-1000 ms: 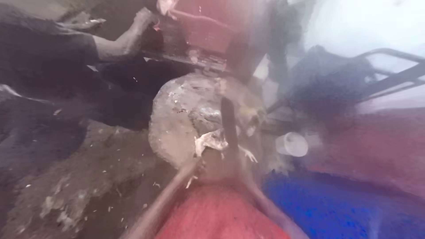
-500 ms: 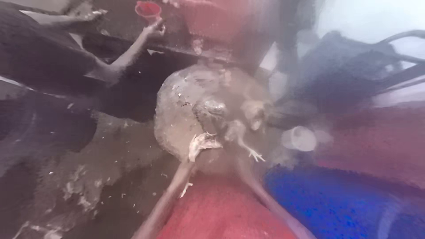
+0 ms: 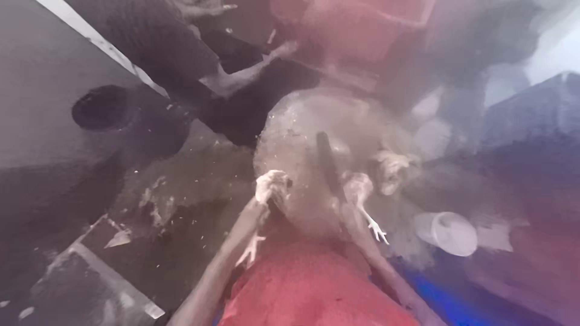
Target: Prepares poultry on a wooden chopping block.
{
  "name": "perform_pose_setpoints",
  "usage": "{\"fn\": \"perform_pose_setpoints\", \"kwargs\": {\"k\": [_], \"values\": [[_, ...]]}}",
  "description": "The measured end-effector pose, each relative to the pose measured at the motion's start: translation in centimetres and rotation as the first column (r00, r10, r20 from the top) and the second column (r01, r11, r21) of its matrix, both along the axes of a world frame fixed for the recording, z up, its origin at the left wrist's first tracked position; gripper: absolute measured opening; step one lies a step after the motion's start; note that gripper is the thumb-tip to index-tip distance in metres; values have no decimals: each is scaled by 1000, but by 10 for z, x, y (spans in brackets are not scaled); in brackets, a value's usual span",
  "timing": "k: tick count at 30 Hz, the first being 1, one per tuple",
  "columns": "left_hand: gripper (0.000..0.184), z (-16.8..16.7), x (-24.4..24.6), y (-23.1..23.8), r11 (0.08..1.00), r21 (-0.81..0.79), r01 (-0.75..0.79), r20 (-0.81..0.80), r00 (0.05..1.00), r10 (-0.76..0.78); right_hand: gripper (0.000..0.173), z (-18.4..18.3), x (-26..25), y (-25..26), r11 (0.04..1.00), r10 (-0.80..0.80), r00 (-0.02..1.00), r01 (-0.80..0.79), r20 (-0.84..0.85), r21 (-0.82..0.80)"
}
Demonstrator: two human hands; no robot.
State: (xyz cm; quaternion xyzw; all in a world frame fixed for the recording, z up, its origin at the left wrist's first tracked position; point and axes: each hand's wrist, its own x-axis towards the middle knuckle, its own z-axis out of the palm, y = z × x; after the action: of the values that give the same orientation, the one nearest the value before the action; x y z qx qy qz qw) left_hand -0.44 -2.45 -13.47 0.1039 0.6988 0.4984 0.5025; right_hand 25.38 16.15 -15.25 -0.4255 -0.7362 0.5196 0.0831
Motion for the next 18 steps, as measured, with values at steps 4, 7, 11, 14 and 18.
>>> {"fn": "perform_pose_setpoints", "kwargs": {"k": [4,7,11,14,18], "values": [[27,-52,33,14,999,4,-36,287,957,33,82,85,-48,4,998,54,881,-28,-470,63],[24,-82,50,15,996,-61,-61,398,914,80,58,78,-66,-11,990,118,857,-63,-501,125],[24,-70,54,10,994,-89,-68,450,887,101,48,-43,-47,-38,970,239,955,-227,177,-84],[24,-46,49,0,991,-130,16,422,906,40,52,-55,-48,-38,931,282,925,-200,253,-306],[31,-76,33,-41,967,-26,253,392,892,-223,49,-54,-64,-20,924,253,944,-170,213,-342]]}}
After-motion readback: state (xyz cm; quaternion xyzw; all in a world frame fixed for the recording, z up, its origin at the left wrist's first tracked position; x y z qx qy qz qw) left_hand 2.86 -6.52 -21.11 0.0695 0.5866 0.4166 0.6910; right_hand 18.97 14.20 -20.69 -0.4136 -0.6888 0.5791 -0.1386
